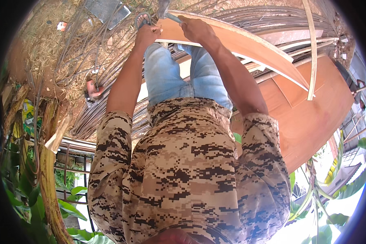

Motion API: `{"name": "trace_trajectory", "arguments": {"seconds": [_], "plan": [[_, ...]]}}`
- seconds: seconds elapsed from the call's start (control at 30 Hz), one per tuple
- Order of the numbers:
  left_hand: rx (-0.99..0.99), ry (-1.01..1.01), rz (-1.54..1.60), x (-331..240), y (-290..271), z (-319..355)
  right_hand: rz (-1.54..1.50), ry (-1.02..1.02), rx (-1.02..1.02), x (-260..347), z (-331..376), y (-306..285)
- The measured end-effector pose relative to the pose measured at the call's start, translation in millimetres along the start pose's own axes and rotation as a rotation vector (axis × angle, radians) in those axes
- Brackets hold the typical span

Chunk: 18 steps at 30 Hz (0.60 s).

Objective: The person assembles a wooden frame by cutting thin wooden strips with a hand saw, positioning them on a large board, and securing them with nails using a hammer. The person also uses a metal tool to adjust or align the frame components.

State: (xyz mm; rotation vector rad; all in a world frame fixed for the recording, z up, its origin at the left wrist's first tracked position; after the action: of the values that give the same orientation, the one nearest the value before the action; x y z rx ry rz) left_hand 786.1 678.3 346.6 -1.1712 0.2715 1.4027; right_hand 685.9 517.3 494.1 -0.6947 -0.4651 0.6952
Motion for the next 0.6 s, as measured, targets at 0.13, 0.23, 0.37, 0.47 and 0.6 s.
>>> {"name": "trace_trajectory", "arguments": {"seconds": [0.13, 0.23, 0.37, 0.47, 0.6], "plan": [[0.033, -0.054, 0.072, -5.8, -7.1, -1.3, -0.338, 0.005, -0.243, -20.9, 3.0, 1.6], [0.047, -0.128, 0.064, -4.6, -7.4, -2.6, -0.167, 0.124, -0.043, -40.4, 16.3, 24.7], [-0.457, -0.314, 0.283, 17.3, -12.8, 17.1, 0.021, -0.096, -0.133, -43.2, 42.0, 41.1], [-0.656, -0.602, 0.429, 49.1, 8.8, 47.4, -0.058, -0.107, -0.067, -50.2, 40.4, 55.7], [-0.475, -0.885, 0.873, 72.4, 83.6, 76.0, -0.068, -0.014, -0.023, -61.6, 12.3, 66.2]]}}
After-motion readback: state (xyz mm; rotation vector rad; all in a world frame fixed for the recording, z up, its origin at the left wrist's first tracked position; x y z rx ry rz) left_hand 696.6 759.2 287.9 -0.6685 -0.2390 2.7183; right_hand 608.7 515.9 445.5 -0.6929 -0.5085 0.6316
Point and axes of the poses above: each hand's wrist, its own z-axis away from the middle knuckle, its own y-axis out of the palm, x = y × z, the point moved 5 cm from there along -z, towards the middle knuckle, and after that the axes turned 3 degrees about -x, right-handed, at the moved point
